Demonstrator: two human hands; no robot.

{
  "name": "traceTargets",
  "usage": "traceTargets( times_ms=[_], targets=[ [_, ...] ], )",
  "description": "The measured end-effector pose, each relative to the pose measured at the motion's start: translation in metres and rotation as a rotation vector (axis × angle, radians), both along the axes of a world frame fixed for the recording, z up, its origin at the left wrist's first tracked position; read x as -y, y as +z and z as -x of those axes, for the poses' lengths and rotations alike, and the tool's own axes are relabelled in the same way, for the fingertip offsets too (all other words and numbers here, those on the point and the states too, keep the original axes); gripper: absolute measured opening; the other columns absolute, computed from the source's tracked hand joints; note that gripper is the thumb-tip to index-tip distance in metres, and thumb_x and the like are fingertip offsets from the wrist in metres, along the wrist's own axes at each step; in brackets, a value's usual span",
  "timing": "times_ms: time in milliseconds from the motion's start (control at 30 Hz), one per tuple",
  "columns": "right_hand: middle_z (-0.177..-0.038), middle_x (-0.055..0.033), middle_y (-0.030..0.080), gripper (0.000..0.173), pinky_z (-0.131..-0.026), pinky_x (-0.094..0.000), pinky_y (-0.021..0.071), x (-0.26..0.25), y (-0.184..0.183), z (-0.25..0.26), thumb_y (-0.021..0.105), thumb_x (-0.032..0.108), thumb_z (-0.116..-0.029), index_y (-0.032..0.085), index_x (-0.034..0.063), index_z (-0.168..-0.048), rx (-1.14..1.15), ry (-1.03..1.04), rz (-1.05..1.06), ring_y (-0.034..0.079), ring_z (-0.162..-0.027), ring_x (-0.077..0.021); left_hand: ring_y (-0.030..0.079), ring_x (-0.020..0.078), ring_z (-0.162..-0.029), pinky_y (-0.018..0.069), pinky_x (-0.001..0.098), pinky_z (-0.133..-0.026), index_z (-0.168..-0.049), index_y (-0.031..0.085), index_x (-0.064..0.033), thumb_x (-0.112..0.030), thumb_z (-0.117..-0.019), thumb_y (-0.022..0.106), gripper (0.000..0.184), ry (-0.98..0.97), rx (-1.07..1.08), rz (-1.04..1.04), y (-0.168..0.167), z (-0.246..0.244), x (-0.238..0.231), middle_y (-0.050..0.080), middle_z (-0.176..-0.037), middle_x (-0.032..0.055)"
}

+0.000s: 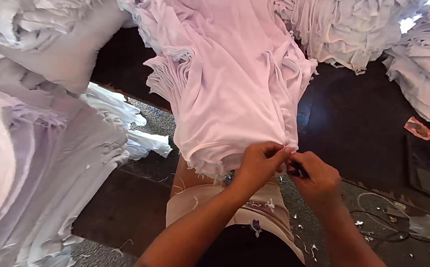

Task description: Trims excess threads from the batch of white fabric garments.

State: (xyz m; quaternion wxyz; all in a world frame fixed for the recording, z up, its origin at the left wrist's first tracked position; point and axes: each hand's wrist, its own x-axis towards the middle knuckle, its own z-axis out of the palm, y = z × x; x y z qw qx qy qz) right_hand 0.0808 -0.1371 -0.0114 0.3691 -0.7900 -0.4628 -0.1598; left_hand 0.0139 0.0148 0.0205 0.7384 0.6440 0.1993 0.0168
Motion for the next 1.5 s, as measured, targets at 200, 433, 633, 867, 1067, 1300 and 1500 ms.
traceTargets(
  times_ms=[200,433,633,867,1067,1300,1500],
  targets=[
    [-0.094,-0.0196,0.069,0.055,-0.068,-0.0395,0.0569,0.017,0.004,-0.026,0.054,0.045,-0.1033,0.067,-0.0062,-0.116,-0.146,-0.013,0.222,0.067,-0.077,-0.0265,0.06,-0.0039,-0.065,0.0509,0.0126,-0.063,-0.094,0.072,0.001,-0.012,-0.0993,0.062,0.018,0.119,0.184,-0.256,-0.015,0.02,0.009,0.069,-0.08,-0.0008],
    [-0.083,-0.0159,0.072,0.028,-0.065,-0.039,0.0555,-0.009,0.009,-0.026,0.057,0.022,-0.1035,0.075,-0.0007,-0.103,0.091,0.052,0.174,0.07,-0.074,-0.0288,0.061,-0.004,-0.069,0.0519,0.0119,-0.065,-0.093,0.072,0.0042,-0.009,-0.0986,0.062,0.018,0.115,0.293,-0.301,-0.024,0.027,0.013,0.07,-0.081,0.0025],
    [-0.1,-0.009,0.066,0.031,-0.065,-0.0197,0.0523,-0.016,0.021,-0.048,0.06,0.022,-0.102,0.066,-0.0018,-0.121,-0.434,0.066,0.049,0.06,-0.073,-0.0049,0.062,0.002,-0.057,0.0539,0.0183,-0.055,-0.102,0.062,0.0058,-0.012,-0.0996,0.063,0.018,0.194,0.081,-0.236,-0.031,0.058,0.013,0.066,-0.073,0.0017],
    [-0.076,0.0109,0.067,0.016,-0.061,-0.0117,0.0493,-0.015,0.021,-0.045,0.062,0.025,-0.1011,0.065,0.014,-0.112,-1.087,0.448,-0.097,0.06,-0.065,0.0032,0.065,0.0072,-0.054,0.0577,0.0229,-0.052,-0.131,0.05,0.0078,-0.01,-0.1018,0.062,0.036,0.273,-0.015,0.061,-0.029,0.033,0.009,0.068,-0.071,0.0015],
    [-0.107,0.0074,0.073,0.024,-0.059,-0.0117,0.0506,-0.006,0.024,-0.05,0.069,0.041,-0.0959,0.07,0.0211,-0.11,-1.061,0.461,-0.21,0.061,-0.069,0.0043,0.061,0.0,-0.059,0.0544,0.0158,-0.057,-0.103,0.069,0.0047,-0.005,-0.104,0.054,0.018,0.192,0.226,0.046,-0.038,0.038,0.008,0.065,-0.071,-0.0049],
    [-0.131,-0.0154,0.062,0.033,-0.081,-0.0121,0.0534,0.0,0.021,-0.046,0.064,0.028,-0.1021,0.069,-0.0021,-0.114,-0.329,0.473,0.078,0.064,-0.099,-0.001,0.061,-0.0053,-0.065,0.0532,0.0117,-0.063,-0.098,0.07,0.0072,-0.004,-0.1011,0.057,0.017,0.103,0.43,-0.126,-0.037,0.068,0.012,0.068,-0.076,-0.0033],
    [-0.129,-0.0237,0.063,0.027,-0.085,-0.0278,0.0543,0.005,0.014,-0.035,0.058,0.027,-0.1052,0.071,0.0032,-0.111,0.046,0.371,0.163,0.067,-0.099,-0.0232,0.061,-0.0057,-0.065,0.0524,0.0111,-0.062,-0.095,0.069,0.0072,-0.004,-0.0993,0.059,0.016,0.125,0.464,-0.156,-0.034,0.077,0.015,0.068,-0.073,-0.0018]
  ],
)
